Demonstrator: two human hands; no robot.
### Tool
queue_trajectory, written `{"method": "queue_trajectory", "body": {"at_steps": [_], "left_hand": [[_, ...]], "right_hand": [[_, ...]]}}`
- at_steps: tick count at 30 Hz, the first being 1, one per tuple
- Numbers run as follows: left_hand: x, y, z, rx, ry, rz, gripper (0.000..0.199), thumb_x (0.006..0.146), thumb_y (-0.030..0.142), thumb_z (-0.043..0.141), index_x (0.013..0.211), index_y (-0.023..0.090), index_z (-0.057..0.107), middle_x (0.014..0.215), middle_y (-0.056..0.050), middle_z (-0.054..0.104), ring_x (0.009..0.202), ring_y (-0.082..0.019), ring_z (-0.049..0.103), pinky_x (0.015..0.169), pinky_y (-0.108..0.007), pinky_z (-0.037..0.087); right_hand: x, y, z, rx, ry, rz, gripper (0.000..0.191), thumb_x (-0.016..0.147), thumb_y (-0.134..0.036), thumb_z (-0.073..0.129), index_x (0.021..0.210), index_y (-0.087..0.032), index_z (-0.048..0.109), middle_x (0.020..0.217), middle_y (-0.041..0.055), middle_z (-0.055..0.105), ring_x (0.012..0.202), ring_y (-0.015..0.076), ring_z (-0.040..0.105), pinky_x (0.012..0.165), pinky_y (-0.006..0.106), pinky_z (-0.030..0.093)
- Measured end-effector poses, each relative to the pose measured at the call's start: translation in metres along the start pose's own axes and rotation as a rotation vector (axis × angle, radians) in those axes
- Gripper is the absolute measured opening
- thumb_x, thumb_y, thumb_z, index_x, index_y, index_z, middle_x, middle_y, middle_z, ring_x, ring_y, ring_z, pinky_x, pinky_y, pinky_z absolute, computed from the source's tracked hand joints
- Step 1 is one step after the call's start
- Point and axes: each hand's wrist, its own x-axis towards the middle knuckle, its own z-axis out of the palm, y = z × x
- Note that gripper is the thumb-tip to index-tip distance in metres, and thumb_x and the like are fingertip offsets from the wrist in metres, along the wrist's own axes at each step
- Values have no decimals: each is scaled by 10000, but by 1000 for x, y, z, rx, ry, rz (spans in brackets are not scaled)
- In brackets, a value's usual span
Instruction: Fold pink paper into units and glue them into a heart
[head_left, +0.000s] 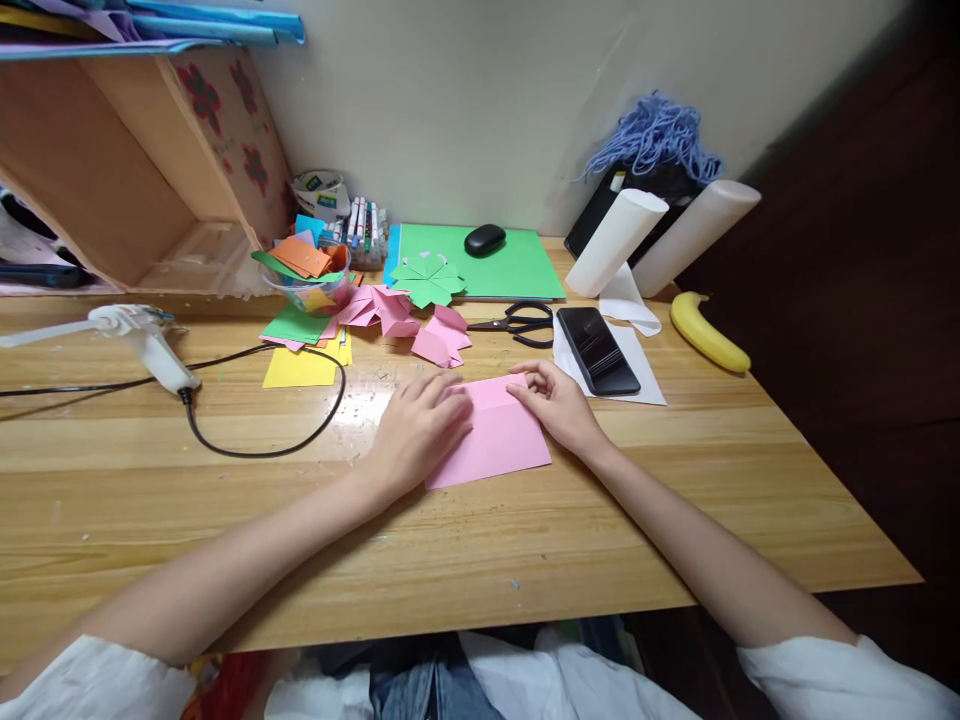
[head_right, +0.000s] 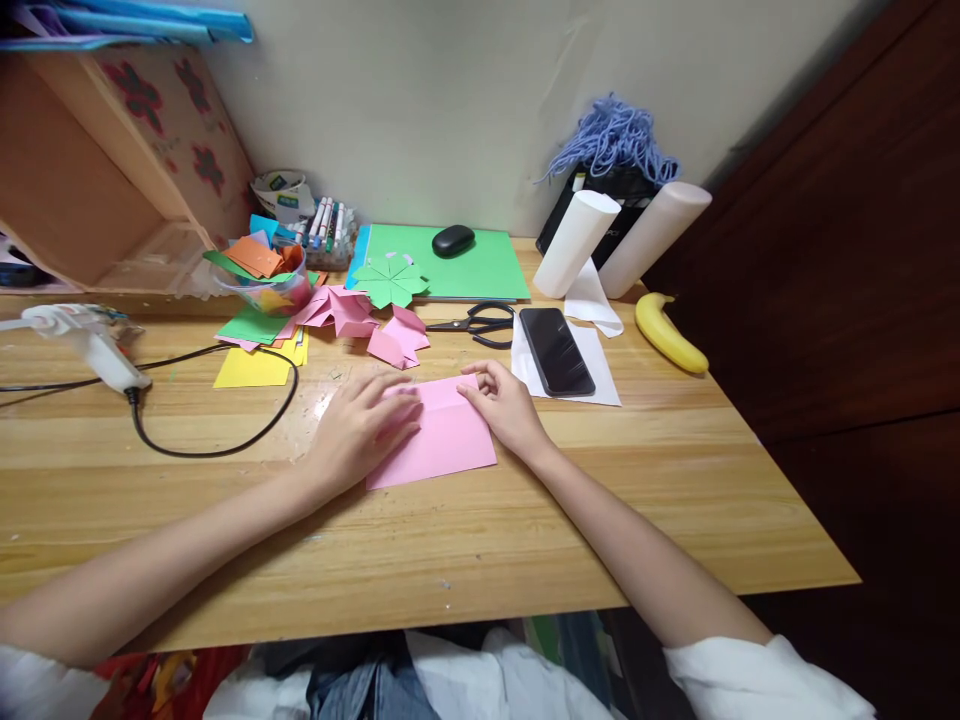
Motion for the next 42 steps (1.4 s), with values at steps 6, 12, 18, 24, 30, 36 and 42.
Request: {"method": "queue_trajectory", "body": {"at_steps": [6,12,18,24,30,36,42], "left_hand": [[-3,4,5,37,-157,14,289,874,278,400,1097,142,521,1133,-95,575,1002,-205,540,837,-348,455],[-2,4,5,95,-201,23,381,886,315,365,1176,93,471,1170,-125,551,1039,-221,517,874,-357,438],[0,3,6,118,-205,42,403,893,325,341,1182,76,470,1170,-125,553,1048,-221,506,888,-350,429],[0,4,6,148,-208,49,398,895,326,332,1163,71,478,1161,-126,553,1032,-221,511,882,-346,429],[0,6,4,170,-188,35,418,891,334,340,1203,74,440,1246,-128,495,1063,-218,497,873,-336,431],[1,2,7,190,-216,142,412,900,290,326,1246,91,425,1289,-94,477,1058,-210,481,894,-351,407],[1,3,6,191,-247,125,420,907,294,303,1259,100,424,1284,-73,486,1085,-210,453,915,-354,389]], "right_hand": [[-7,-11,1,-96,12,-53,476,694,-279,634,1124,-209,443,866,30,601,764,158,583,651,284,489],[-16,-26,-2,-396,-93,-380,262,770,-165,538,1027,-215,540,971,51,610,841,171,581,750,326,487],[-17,-26,-4,-613,-272,-654,196,829,-148,462,975,-177,588,1076,82,599,995,191,544,842,343,462],[-17,-25,-4,-713,-346,-683,198,854,-159,426,940,-168,604,1096,93,599,1015,190,542,836,339,474],[-15,-25,-5,-730,-376,-692,200,849,-150,425,935,-158,604,1107,104,594,1023,194,536,838,349,477],[-15,-23,-6,-703,-401,-681,196,824,-133,452,943,-168,603,1118,102,583,1043,197,524,848,352,473],[-14,-25,-7,-693,-407,-656,202,813,-121,465,934,-186,613,1140,95,575,1042,194,527,849,359,472]]}}
